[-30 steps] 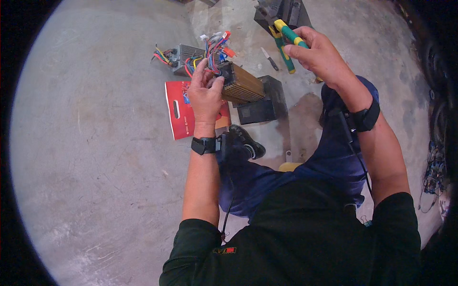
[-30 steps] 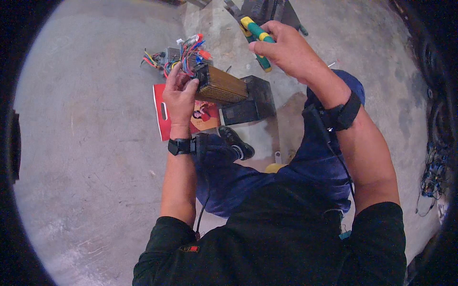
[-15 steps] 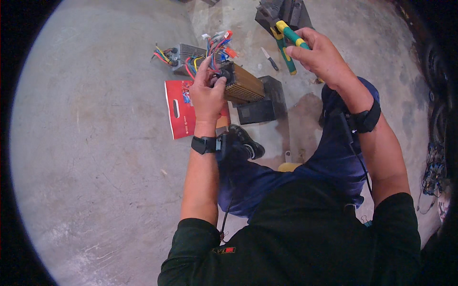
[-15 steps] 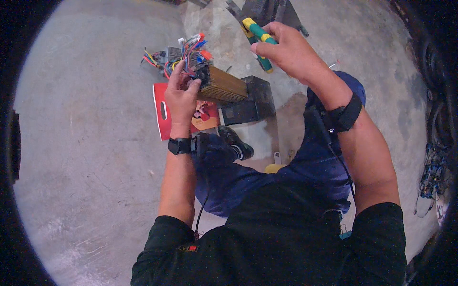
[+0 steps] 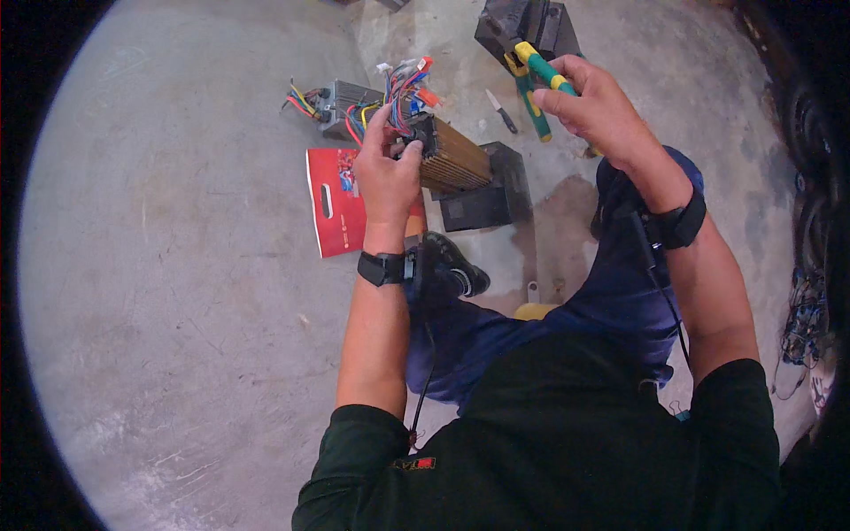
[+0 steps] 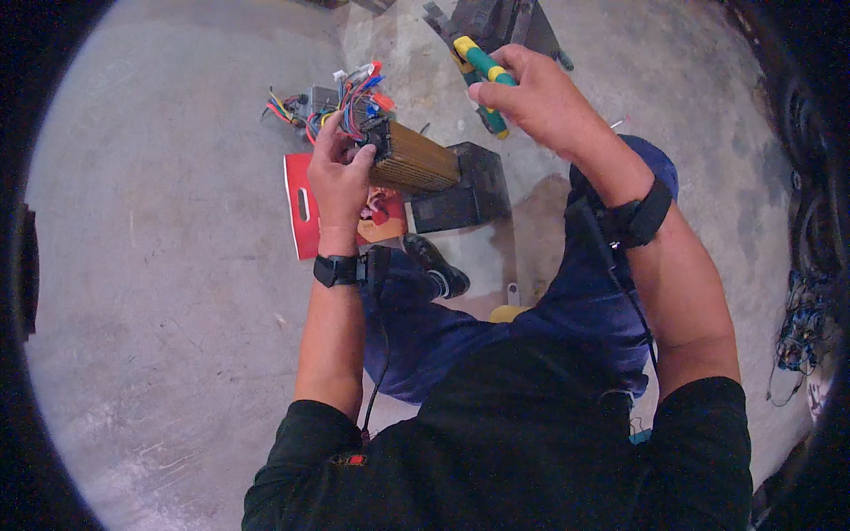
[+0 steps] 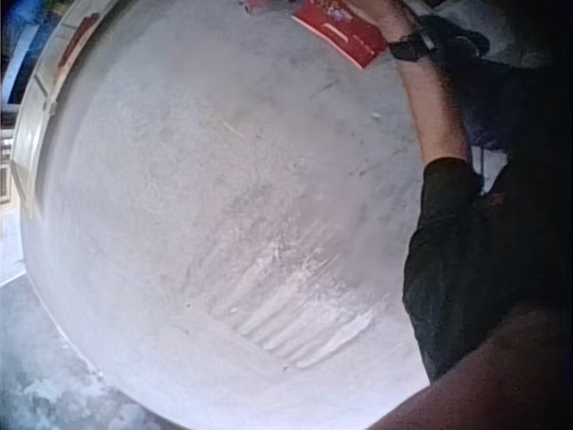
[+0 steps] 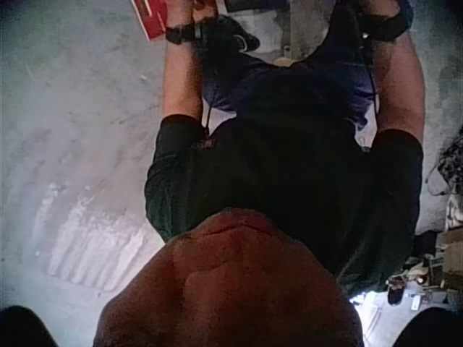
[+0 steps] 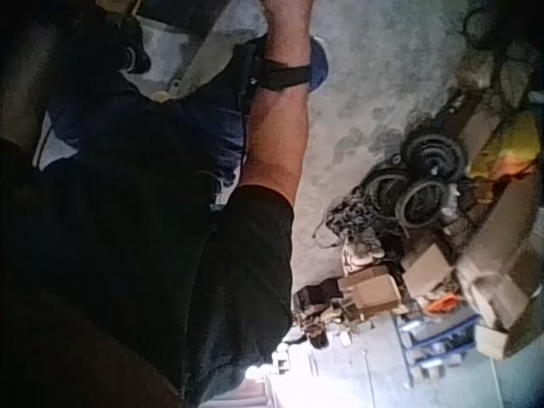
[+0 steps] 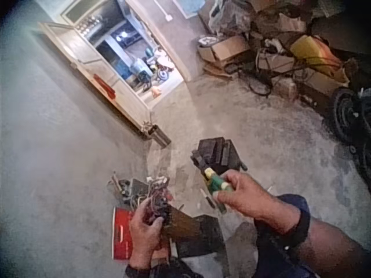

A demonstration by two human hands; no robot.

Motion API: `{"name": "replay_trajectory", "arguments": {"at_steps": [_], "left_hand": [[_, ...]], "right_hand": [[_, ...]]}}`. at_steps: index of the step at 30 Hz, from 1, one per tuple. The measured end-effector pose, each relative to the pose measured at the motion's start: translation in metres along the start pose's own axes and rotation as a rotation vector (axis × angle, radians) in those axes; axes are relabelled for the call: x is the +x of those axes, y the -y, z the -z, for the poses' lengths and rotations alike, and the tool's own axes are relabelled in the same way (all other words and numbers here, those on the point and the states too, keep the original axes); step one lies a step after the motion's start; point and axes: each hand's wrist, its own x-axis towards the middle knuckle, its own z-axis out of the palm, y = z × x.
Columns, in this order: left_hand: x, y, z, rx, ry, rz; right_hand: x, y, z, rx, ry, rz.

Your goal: Inspecting and organizing the wiring on an electric vehicle motor controller while sitting on a workshop floor.

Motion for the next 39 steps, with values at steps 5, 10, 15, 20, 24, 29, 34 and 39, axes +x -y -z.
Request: {"name": "replay_trajectory", "arguments": {"at_steps": [5,10,15,20,24,29,34,39], "left_hand": [[0.001,-0.013,-0.001,0.363,-0.049,-0.008],[0.002,-0.011,-0.005,0.197,-0.036,-0.046],[-0.003,0.002,-0.002,0.180,-0.048,-0.050],[-0.001,-0.004,-0.007,0.406,-0.141,-0.142],[-0.001,-0.013,-0.008,0.267,-0.049,-0.082],[-0.001,-0.002,-0.003,0.264,-0.051,-0.139],[0.001,-0.015,-0.001,0.430,-0.019,0.001],[0.002,-0.001,0.004,0.308,0.013,-0.082]], "right_hand": [[-0.001,-0.001,-0.001,0.020,0.006,0.010],[-0.002,0.003,0.002,-0.016,-0.001,0.031],[-0.003,0.007,-0.001,0.012,-0.016,0.028],[-0.003,0.004,-0.002,0.042,0.010,-0.010],[-0.004,0.003,0.001,-0.002,-0.011,0.011],[-0.004,0.005,-0.003,0.026,0.011,-0.019],[-0.004,0.006,-0.001,0.025,0.009,-0.016],[-0.004,0.012,0.002,-0.020,0.081,-0.051]]}}
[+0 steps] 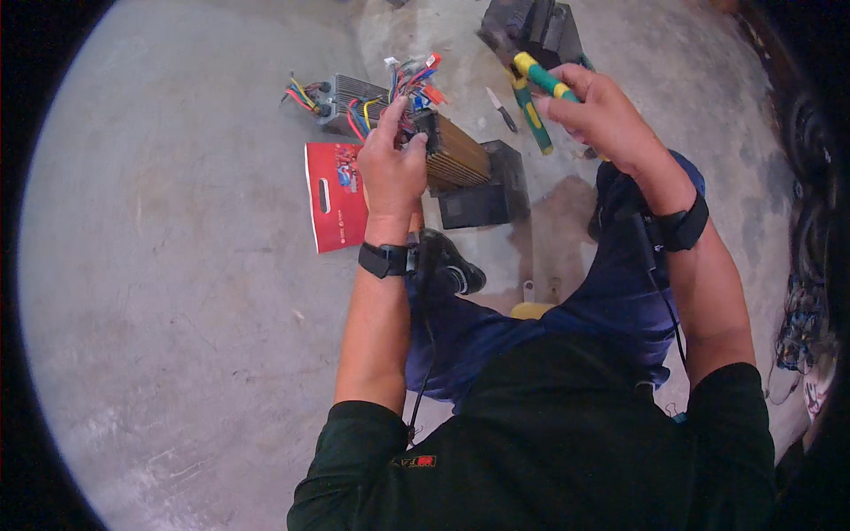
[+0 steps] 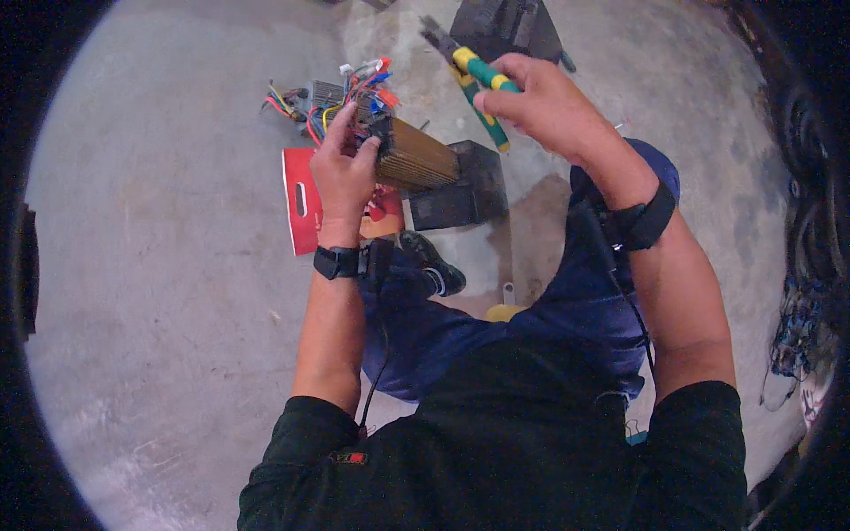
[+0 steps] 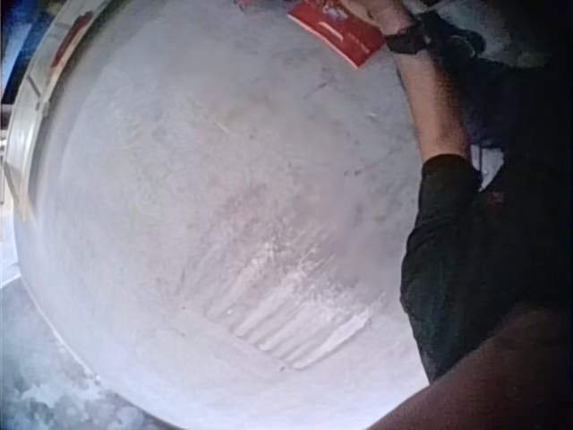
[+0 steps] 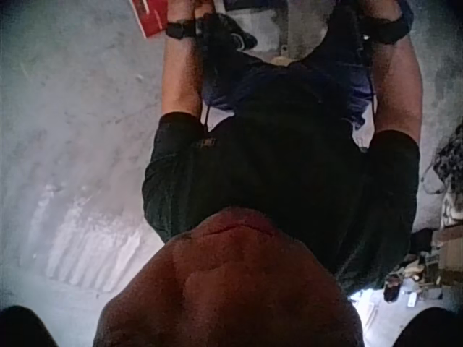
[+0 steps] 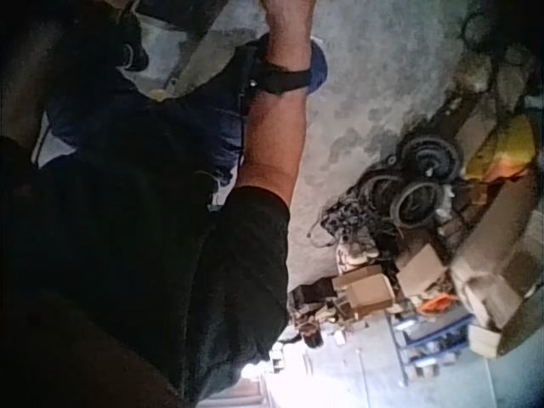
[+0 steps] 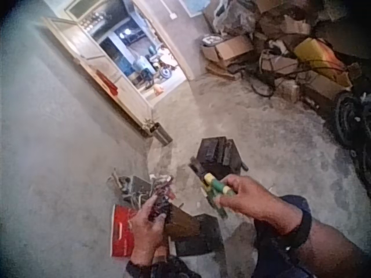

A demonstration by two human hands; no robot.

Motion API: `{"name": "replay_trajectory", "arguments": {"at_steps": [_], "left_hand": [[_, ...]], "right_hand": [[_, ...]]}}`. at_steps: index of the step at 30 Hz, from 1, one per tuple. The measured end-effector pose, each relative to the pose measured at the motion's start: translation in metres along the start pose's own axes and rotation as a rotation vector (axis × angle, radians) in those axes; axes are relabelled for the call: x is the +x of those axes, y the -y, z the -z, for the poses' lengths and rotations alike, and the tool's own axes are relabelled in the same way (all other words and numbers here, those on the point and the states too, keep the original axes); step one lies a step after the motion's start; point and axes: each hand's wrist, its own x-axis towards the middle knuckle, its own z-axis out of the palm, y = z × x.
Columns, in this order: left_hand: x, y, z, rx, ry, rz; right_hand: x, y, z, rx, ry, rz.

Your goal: Inspecting and organizing the wiring on an electric vehicle motor controller while sitting on a workshop floor.

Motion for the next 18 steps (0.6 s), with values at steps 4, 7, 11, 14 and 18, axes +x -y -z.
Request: {"name": "replay_trajectory", "arguments": {"at_steps": [4,7,11,14,18], "left_hand": [[-0.002,0.002,0.000,-0.078,0.011,0.003],[-0.002,-0.001,-0.003,-0.043,-0.056,-0.030],[0.000,-0.008,-0.003,-0.054,-0.052,0.047],[0.003,-0.004,-0.002,-0.158,-0.010,0.058],[0.003,0.005,0.005,-0.263,0.038,0.021]], "right_hand": [[-0.010,0.007,-0.004,-0.088,0.129,-0.006],[-0.011,0.004,-0.004,-0.120,0.234,-0.010],[-0.010,0.002,-0.003,-0.192,0.396,-0.042],[-0.010,0.002,-0.003,-0.200,0.430,-0.051],[-0.007,0.003,-0.004,-0.235,0.436,-0.024]]}}
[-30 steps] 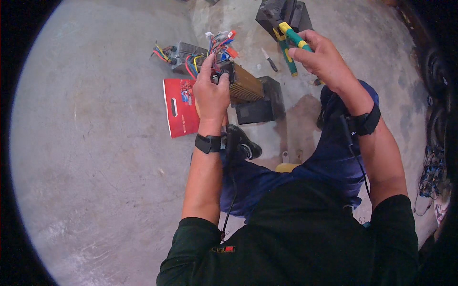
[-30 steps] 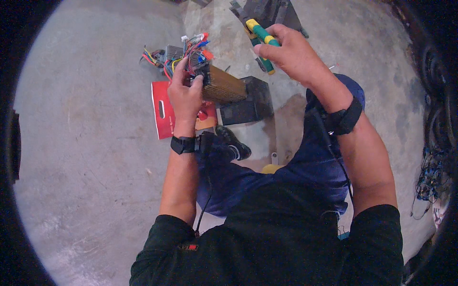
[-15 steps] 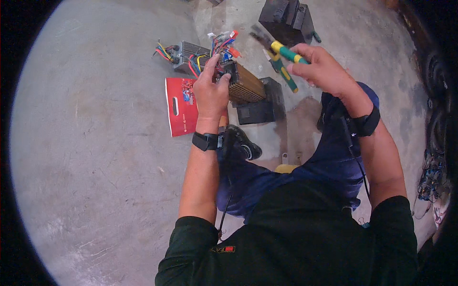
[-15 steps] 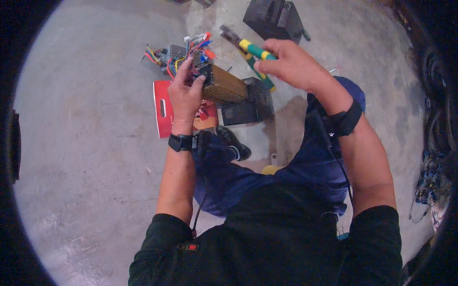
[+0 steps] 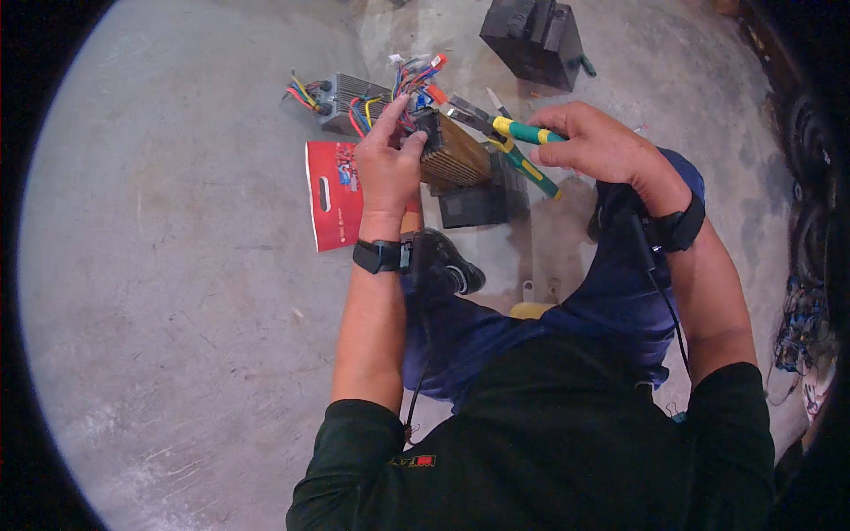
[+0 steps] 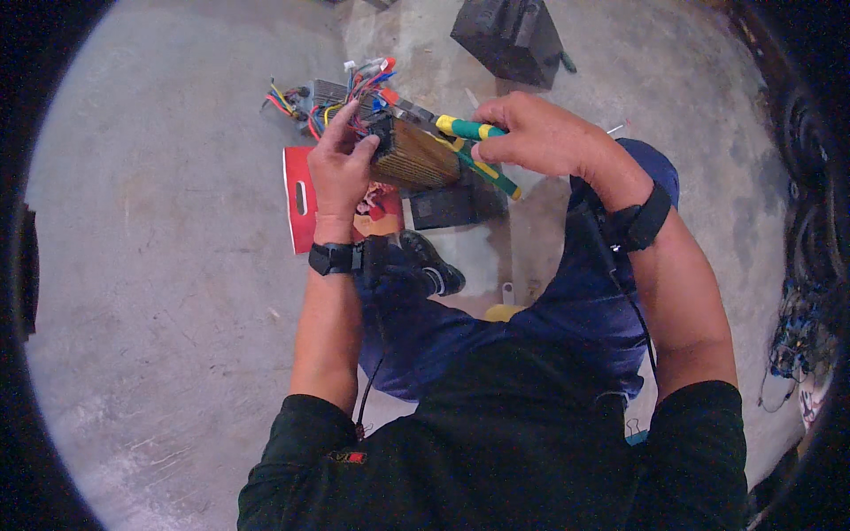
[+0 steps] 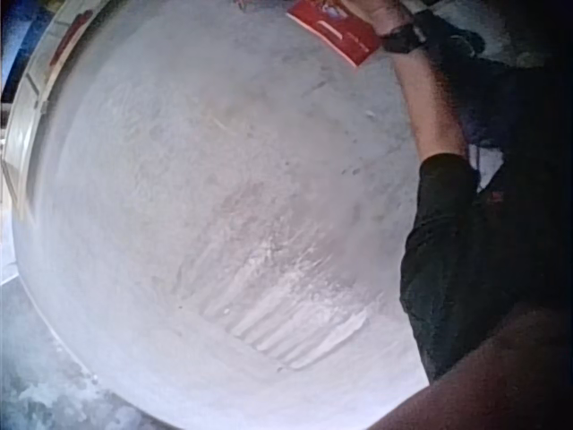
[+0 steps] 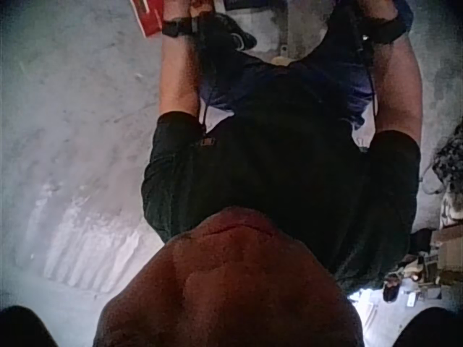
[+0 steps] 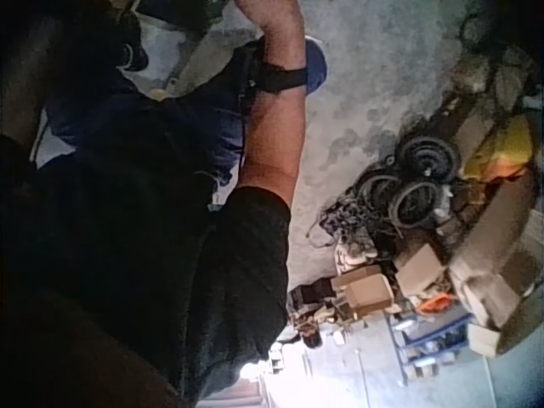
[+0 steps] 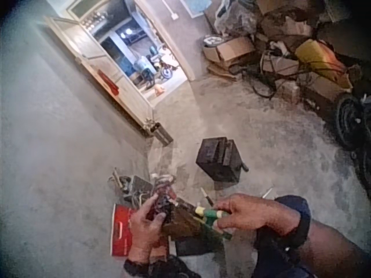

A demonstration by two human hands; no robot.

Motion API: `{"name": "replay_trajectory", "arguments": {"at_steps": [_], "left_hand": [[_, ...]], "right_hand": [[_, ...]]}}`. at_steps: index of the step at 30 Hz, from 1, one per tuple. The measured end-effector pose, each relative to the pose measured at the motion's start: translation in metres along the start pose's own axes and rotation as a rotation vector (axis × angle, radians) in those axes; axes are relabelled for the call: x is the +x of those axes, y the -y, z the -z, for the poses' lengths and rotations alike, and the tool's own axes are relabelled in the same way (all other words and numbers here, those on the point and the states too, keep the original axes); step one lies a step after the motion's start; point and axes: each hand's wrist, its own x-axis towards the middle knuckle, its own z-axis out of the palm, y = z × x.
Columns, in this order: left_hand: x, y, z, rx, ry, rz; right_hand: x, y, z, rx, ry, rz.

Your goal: Inspecting and organizing the wiring on an electric vehicle motor controller while sitting on a workshop floor.

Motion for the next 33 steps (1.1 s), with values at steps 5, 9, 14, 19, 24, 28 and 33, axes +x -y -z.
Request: {"name": "replay_trajectory", "arguments": {"at_steps": [5,9,14,19,24,28,33], "left_hand": [[-0.003,-0.003,-0.005,0.042,-0.010,0.058],[0.001,-0.016,-0.007,0.267,-0.060,0.074],[0.002,-0.004,-0.009,0.230,-0.052,-0.048],[0.004,0.000,0.000,0.060,0.067,0.004],[0.000,-0.003,-0.003,0.167,0.017,0.003],[0.004,-0.006,-0.002,0.206,0.001,-0.071],[0.006,-0.003,0.005,0.183,0.083,-0.068]], "right_hand": [[-0.004,-0.007,-0.004,0.009,-0.021,0.030],[-0.006,0.002,-0.004,0.026,0.011,0.001],[-0.004,0.000,-0.003,-0.008,0.014,0.018],[-0.002,-0.001,-0.003,-0.011,0.008,0.033],[-0.002,-0.006,-0.004,-0.031,0.049,0.027],[-0.003,0.000,-0.005,0.023,0.058,0.020],[-0.003,0.008,-0.001,0.003,0.099,-0.024]]}}
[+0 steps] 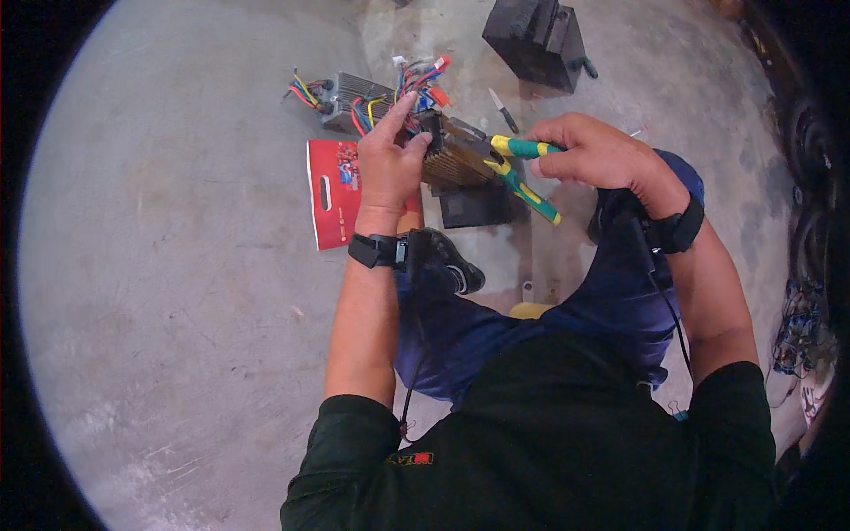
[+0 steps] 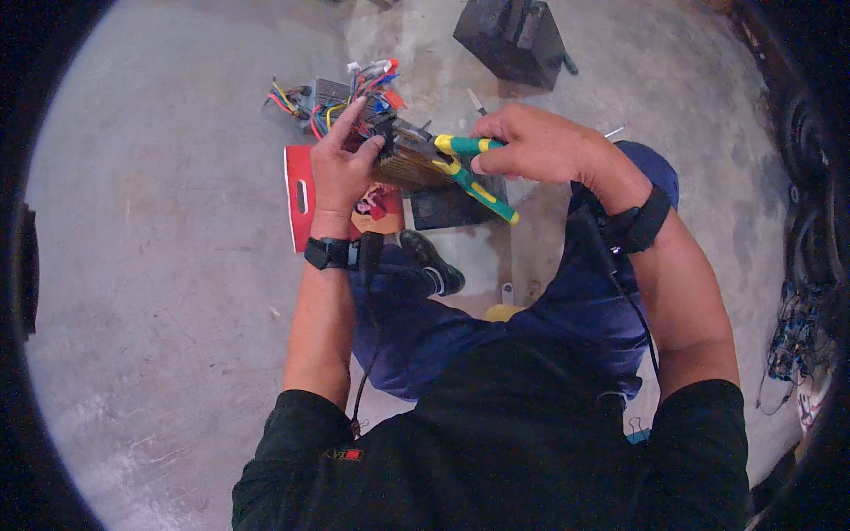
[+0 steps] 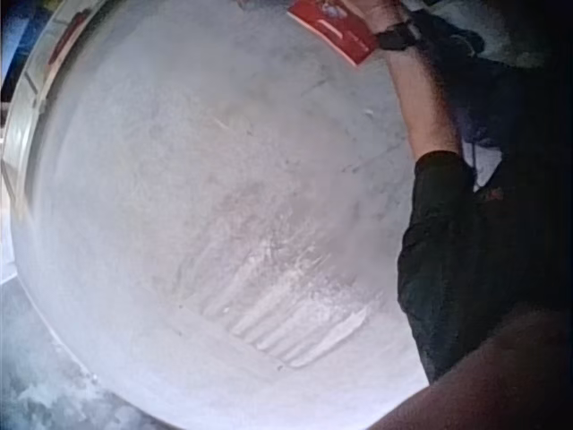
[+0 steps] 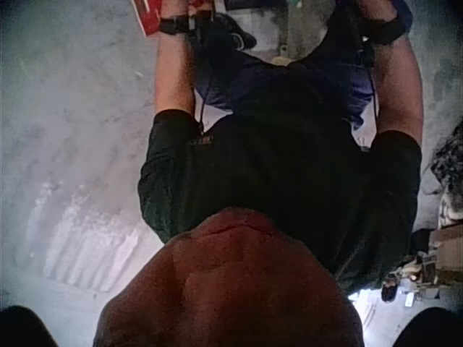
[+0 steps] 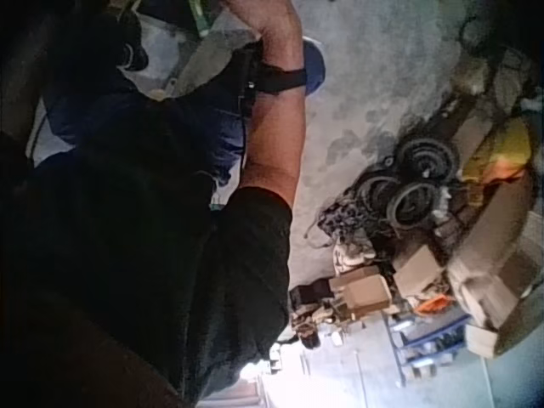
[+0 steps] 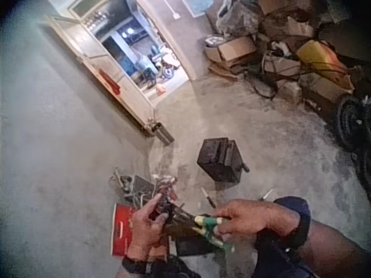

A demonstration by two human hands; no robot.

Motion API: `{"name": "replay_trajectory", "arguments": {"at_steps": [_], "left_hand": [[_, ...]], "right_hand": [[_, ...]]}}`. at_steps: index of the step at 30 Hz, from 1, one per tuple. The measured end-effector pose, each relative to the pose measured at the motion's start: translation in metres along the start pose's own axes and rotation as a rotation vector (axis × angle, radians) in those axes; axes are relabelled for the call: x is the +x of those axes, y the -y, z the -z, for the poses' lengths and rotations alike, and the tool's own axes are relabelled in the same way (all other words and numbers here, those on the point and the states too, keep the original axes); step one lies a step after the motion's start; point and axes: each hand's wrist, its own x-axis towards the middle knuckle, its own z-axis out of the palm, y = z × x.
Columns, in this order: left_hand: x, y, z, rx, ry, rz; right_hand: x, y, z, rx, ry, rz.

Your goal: Inspecting and organizing the wiring on an electric vehicle motor controller while sitting on a workshop floor.

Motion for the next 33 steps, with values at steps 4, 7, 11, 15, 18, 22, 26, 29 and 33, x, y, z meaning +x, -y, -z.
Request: {"name": "replay_trajectory", "arguments": {"at_steps": [4,7,11,15,18,22,26,29,33], "left_hand": [[-0.001,0.001,0.002,-0.032,0.034,0.006],[-0.010,-0.005,0.001,-0.098,-0.029,0.176],[-0.018,0.004,-0.001,-0.174,-0.092,0.142],[-0.024,0.008,0.000,-0.385,-0.101,0.216],[-0.027,0.007,0.002,-0.490,-0.097,0.233],[-0.028,0.012,0.000,-0.495,-0.081,0.195],[-0.030,0.016,-0.003,-0.469,-0.107,0.180],[-0.028,0.017,-0.007,-0.512,-0.129,0.146],[-0.030,0.009,0.000,-0.505,-0.074,0.203]], "right_hand": [[0.003,-0.005,0.000,0.076,0.024,-0.049],[0.004,-0.007,0.000,0.071,0.038,-0.070],[0.000,0.003,-0.001,0.133,0.043,-0.087],[0.001,0.004,-0.003,0.294,0.075,-0.103],[0.008,0.000,-0.012,0.180,0.007,-0.044],[0.019,-0.014,-0.033,-0.238,-0.130,0.307],[0.019,-0.015,-0.051,-0.423,-0.234,0.323],[0.017,-0.018,-0.058,-0.521,-0.283,0.303],[0.014,-0.015,-0.067,-0.536,-0.326,0.285]]}}
